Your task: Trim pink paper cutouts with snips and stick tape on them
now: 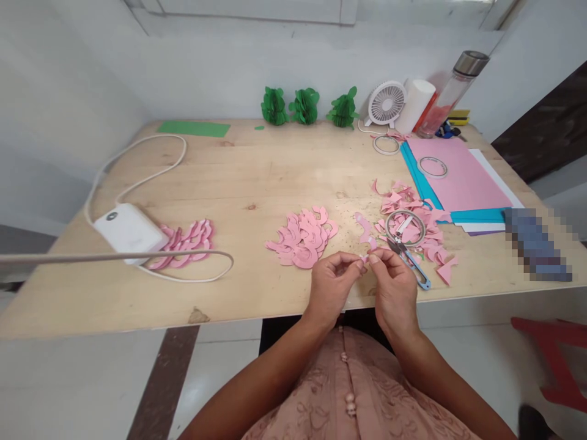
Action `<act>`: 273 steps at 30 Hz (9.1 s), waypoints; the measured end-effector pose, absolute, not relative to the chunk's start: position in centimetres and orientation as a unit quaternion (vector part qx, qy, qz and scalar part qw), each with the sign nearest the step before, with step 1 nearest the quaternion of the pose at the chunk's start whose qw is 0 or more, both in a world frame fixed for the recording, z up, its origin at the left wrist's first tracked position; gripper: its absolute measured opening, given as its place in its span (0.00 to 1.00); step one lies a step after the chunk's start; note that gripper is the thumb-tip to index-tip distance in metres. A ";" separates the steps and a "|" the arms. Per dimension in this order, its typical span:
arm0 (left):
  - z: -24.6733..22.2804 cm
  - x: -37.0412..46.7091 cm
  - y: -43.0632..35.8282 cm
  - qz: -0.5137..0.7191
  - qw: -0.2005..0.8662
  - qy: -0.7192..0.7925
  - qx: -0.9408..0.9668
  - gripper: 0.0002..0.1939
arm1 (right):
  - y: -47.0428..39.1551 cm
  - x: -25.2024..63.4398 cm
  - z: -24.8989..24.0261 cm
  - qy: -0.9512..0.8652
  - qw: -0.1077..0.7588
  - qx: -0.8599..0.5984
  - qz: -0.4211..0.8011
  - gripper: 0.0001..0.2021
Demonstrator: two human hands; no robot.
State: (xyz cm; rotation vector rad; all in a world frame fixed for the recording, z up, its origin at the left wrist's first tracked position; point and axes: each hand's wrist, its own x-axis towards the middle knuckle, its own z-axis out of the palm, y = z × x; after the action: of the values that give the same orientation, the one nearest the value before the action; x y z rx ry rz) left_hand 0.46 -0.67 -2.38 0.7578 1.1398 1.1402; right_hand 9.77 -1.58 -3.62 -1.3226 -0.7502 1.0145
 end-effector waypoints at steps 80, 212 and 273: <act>-3.2 1.1 -1.2 0.558 0.633 0.467 0.264 0.03 | -1.7 8.3 -4.5 -0.253 0.659 -0.555 0.441 0.05; -2.2 -0.7 0.4 0.427 0.709 0.473 0.300 0.11 | -1.9 12.2 -3.9 -0.448 0.450 -0.585 0.505 0.10; -3.5 -0.5 0.4 0.418 0.720 0.489 0.262 0.10 | 2.0 19.3 -5.1 -0.688 0.125 -0.711 -0.077 0.06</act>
State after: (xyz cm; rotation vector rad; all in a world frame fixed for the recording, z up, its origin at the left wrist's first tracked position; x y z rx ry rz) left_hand -0.53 0.42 -3.45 0.5791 1.0806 0.9240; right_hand 19.27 2.02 -5.13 -2.0716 -2.0052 -0.2234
